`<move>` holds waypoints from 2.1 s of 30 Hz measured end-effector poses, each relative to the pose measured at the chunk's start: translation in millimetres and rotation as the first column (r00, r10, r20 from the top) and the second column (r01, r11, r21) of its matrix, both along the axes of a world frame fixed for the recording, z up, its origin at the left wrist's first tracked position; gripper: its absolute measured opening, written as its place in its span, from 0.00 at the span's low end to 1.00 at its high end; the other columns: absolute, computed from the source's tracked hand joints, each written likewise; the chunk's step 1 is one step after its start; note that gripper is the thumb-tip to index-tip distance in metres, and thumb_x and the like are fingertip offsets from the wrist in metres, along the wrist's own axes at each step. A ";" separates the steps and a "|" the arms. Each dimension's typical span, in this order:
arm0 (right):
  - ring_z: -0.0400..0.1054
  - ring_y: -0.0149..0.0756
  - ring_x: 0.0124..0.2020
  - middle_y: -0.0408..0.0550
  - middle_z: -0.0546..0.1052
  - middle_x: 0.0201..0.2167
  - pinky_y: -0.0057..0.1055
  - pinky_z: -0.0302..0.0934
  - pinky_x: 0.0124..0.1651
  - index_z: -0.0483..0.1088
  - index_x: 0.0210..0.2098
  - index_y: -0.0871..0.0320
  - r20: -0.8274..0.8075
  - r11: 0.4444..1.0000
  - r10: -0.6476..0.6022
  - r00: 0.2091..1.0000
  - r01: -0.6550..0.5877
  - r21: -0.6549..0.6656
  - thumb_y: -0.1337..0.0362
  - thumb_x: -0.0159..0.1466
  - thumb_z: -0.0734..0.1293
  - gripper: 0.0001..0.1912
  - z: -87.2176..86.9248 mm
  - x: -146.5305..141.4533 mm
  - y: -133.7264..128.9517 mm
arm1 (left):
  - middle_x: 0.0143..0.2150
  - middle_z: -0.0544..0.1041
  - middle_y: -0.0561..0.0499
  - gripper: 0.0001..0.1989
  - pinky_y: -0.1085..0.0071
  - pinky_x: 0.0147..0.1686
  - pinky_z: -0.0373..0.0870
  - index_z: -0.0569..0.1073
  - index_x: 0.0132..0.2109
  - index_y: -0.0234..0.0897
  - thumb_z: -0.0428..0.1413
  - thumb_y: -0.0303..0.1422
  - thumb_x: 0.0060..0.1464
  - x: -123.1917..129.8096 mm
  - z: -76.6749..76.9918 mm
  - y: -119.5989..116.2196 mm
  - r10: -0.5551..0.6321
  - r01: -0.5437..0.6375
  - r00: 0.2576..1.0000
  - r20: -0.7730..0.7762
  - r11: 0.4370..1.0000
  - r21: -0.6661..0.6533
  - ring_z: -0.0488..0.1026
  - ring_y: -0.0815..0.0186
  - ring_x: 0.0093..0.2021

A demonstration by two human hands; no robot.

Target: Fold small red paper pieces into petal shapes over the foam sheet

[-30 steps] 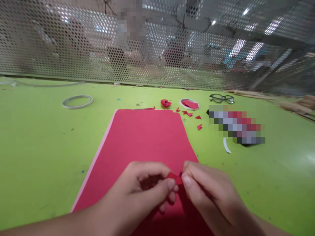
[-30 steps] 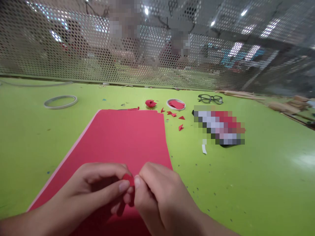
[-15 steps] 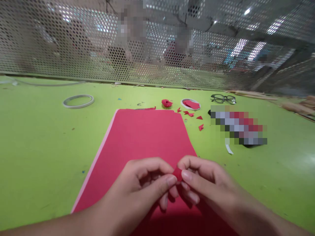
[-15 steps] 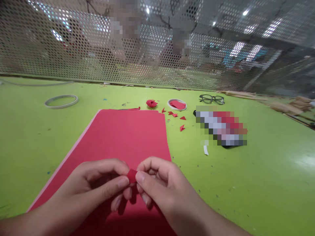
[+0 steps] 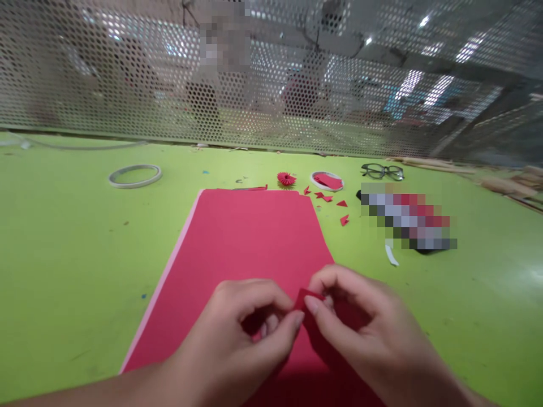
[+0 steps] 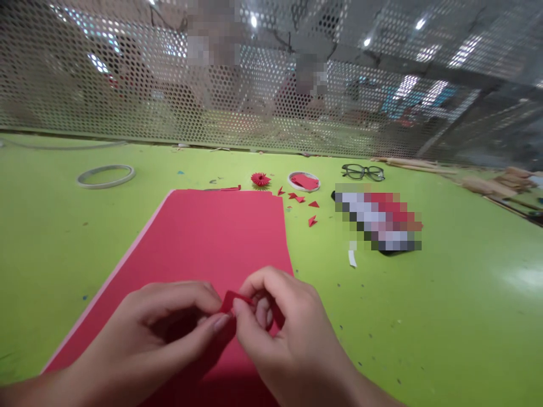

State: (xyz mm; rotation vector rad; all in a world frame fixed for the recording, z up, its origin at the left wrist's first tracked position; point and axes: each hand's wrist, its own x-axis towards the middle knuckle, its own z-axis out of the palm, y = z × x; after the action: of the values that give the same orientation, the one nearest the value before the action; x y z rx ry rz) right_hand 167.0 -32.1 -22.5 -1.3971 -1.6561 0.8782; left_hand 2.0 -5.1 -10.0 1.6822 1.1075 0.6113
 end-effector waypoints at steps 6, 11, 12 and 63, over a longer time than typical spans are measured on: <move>0.66 0.28 0.18 0.38 0.71 0.18 0.22 0.61 0.22 0.66 0.26 0.55 0.241 0.912 -0.093 0.966 -0.014 0.410 0.74 0.59 0.62 0.09 5.0 -0.8 -3.9 | 0.20 0.68 0.56 0.10 0.76 0.23 0.59 0.68 0.23 0.38 0.51 0.31 0.51 -1.1 3.2 -0.4 -0.070 0.069 0.997 0.027 0.996 0.060 0.61 0.70 0.21; 0.68 0.30 0.20 0.42 0.73 0.21 0.25 0.63 0.25 0.68 0.28 0.56 0.374 0.906 -0.082 0.924 -0.087 0.415 0.74 0.63 0.63 0.09 8.9 -2.3 -8.4 | 0.22 0.71 0.54 0.10 0.74 0.25 0.63 0.71 0.26 0.38 0.53 0.33 0.54 -3.7 4.8 -1.6 -0.083 0.089 0.990 0.116 0.995 -0.045 0.64 0.68 0.23; 0.68 0.31 0.20 0.43 0.73 0.21 0.26 0.64 0.25 0.68 0.28 0.56 0.380 0.911 -0.071 0.922 -0.095 0.402 0.74 0.63 0.63 0.09 9.0 -2.4 -8.8 | 0.22 0.71 0.54 0.10 0.74 0.25 0.63 0.72 0.26 0.38 0.54 0.33 0.55 -4.7 4.2 -1.8 -0.081 0.089 0.987 0.138 0.995 -0.050 0.64 0.68 0.24; 0.72 0.33 0.21 0.40 0.77 0.19 0.25 0.66 0.25 0.72 0.23 0.52 -0.046 1.000 -0.001 0.999 0.001 -0.001 0.71 0.56 0.69 0.09 20.1 3.8 -3.9 | 0.26 0.78 0.53 0.04 0.76 0.29 0.70 0.78 0.30 0.36 0.62 0.27 0.53 -9.0 -3.4 1.4 0.053 0.049 0.919 0.391 0.968 -0.247 0.74 0.68 0.28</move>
State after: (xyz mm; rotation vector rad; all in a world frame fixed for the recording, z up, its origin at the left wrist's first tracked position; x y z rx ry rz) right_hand 170.9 -36.0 -2.4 -1.3684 -1.6204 0.9049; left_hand -7.0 -3.8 -13.4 1.2670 0.8529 0.7405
